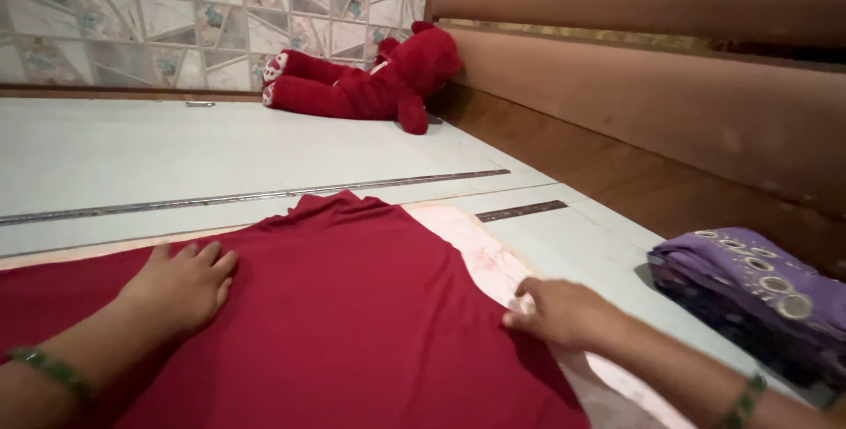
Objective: The person folds a purple garment with mirrored circular details and a red t-shirt on a bed.
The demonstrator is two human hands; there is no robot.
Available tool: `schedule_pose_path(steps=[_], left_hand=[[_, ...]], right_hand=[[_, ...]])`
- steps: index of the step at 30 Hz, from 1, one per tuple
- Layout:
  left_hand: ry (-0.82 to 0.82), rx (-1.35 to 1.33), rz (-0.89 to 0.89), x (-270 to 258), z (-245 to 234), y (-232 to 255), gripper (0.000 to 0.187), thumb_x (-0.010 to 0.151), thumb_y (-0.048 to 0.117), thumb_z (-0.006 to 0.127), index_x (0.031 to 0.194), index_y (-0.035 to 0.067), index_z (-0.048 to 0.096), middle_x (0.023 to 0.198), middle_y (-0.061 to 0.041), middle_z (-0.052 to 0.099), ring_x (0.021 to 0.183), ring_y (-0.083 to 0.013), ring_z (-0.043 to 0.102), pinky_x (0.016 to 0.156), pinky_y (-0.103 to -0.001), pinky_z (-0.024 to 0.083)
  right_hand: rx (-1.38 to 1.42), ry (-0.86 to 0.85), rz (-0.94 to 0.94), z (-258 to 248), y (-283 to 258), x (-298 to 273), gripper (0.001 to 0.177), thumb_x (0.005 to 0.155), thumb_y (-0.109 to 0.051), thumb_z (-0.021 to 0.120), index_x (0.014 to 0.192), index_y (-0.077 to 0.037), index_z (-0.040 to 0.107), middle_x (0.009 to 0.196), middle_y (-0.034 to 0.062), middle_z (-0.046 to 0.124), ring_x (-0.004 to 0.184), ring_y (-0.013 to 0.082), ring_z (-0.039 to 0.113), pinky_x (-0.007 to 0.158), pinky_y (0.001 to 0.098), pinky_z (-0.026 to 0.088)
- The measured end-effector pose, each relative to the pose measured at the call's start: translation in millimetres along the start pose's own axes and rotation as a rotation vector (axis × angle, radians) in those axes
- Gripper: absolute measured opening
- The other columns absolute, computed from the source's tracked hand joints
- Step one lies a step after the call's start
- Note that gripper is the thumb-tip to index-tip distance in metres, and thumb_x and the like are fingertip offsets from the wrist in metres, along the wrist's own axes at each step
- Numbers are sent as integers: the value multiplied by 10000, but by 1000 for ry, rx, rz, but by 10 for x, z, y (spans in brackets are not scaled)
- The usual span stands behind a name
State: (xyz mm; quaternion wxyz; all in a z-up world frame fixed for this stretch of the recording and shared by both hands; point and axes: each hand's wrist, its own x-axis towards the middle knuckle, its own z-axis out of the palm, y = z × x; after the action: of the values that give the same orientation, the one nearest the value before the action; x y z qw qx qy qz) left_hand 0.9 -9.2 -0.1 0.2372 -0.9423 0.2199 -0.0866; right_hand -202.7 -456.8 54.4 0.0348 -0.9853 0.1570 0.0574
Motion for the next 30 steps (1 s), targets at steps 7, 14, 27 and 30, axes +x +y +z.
schedule_pose_path(steps=[7,14,27,30], left_hand=[[-102,-475,150,-283,-1155,1378,656,1005,539,448,1533,151,405,1629,-92,376,1518,-282,357,1256,-478,306],[-117,-545,240,-738,-1704,2327,932,955,713,334,1638,130,84,1717,-134,21,1592,-310,2,1244,-622,18],[242,-769,326,-329,-1756,3614,836,955,444,536,1581,-23,236,1661,-265,209,1561,-427,113,1209,-617,90],[-47,-1455,536,-327,-1810,3271,751,825,295,640,1506,71,413,1370,-203,641,1299,-326,600,1104,-427,466]], right_hand=[[228,-55,-5,51,121,-325,518,758,-514,832,1007,-64,779,983,140,776,907,243,734,853,379,565],[769,-283,-66,-30,542,-118,239,894,-227,715,895,11,733,794,128,741,630,224,708,583,340,566],[467,-355,-132,12,544,-82,197,944,-103,646,891,41,770,749,157,763,533,185,685,481,292,506],[547,-369,-132,22,542,-64,180,951,-69,644,892,57,759,744,173,768,534,197,695,509,315,576]])
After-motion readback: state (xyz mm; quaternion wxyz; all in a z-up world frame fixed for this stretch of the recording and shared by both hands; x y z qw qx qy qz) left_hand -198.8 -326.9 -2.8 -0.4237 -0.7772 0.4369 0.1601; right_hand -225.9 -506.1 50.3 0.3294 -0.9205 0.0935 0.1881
